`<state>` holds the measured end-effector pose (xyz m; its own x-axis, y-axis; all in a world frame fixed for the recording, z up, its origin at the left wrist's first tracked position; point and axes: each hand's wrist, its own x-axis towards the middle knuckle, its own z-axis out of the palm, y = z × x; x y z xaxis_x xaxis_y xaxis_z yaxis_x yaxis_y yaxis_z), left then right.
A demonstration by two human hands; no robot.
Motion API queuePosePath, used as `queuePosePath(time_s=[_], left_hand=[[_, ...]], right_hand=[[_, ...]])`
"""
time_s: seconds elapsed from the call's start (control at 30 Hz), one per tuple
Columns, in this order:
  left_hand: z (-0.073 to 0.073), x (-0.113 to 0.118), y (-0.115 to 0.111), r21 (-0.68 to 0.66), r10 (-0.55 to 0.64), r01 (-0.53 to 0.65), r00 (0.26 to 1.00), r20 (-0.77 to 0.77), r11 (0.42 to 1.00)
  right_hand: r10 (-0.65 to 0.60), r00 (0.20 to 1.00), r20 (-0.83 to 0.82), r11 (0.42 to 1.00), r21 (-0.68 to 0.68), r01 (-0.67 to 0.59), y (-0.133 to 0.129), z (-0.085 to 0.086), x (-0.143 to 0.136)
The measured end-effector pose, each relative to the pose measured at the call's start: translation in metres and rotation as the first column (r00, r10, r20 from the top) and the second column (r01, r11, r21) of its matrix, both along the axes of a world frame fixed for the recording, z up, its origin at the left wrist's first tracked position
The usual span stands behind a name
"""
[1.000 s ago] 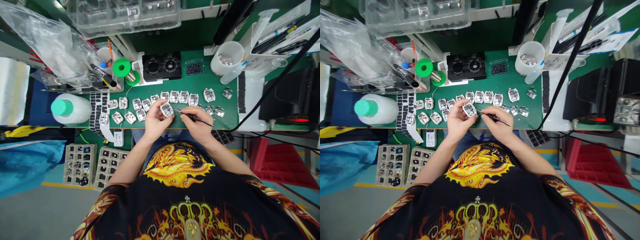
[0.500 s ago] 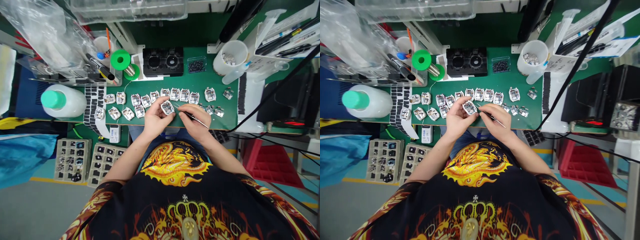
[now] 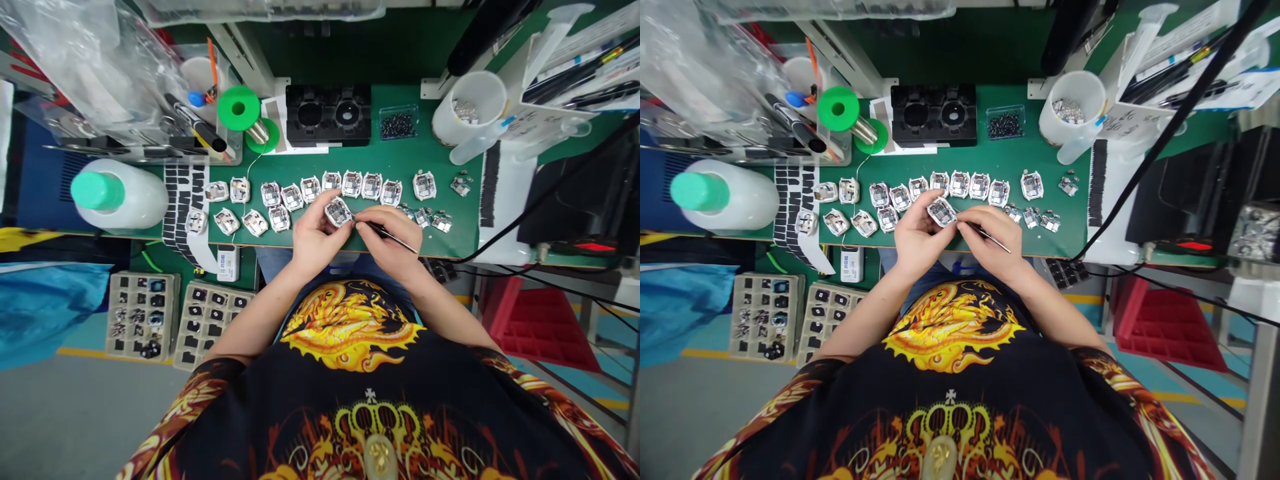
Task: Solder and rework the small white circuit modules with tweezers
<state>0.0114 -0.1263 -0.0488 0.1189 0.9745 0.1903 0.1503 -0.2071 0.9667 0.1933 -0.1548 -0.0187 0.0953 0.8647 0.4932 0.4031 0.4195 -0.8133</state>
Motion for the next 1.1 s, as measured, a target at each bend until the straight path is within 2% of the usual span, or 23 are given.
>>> queuePosePath(time_s=[1.1], left_hand=[[-0.0051, -0.0033, 0.0013, 0.015, 0.002, -0.002, 1.0, -0.011, 1.0]], right_hand=[[0.0, 0.999, 0.034, 1.0, 0.012, 0.0, 0.0007, -0.0002, -0.002]])
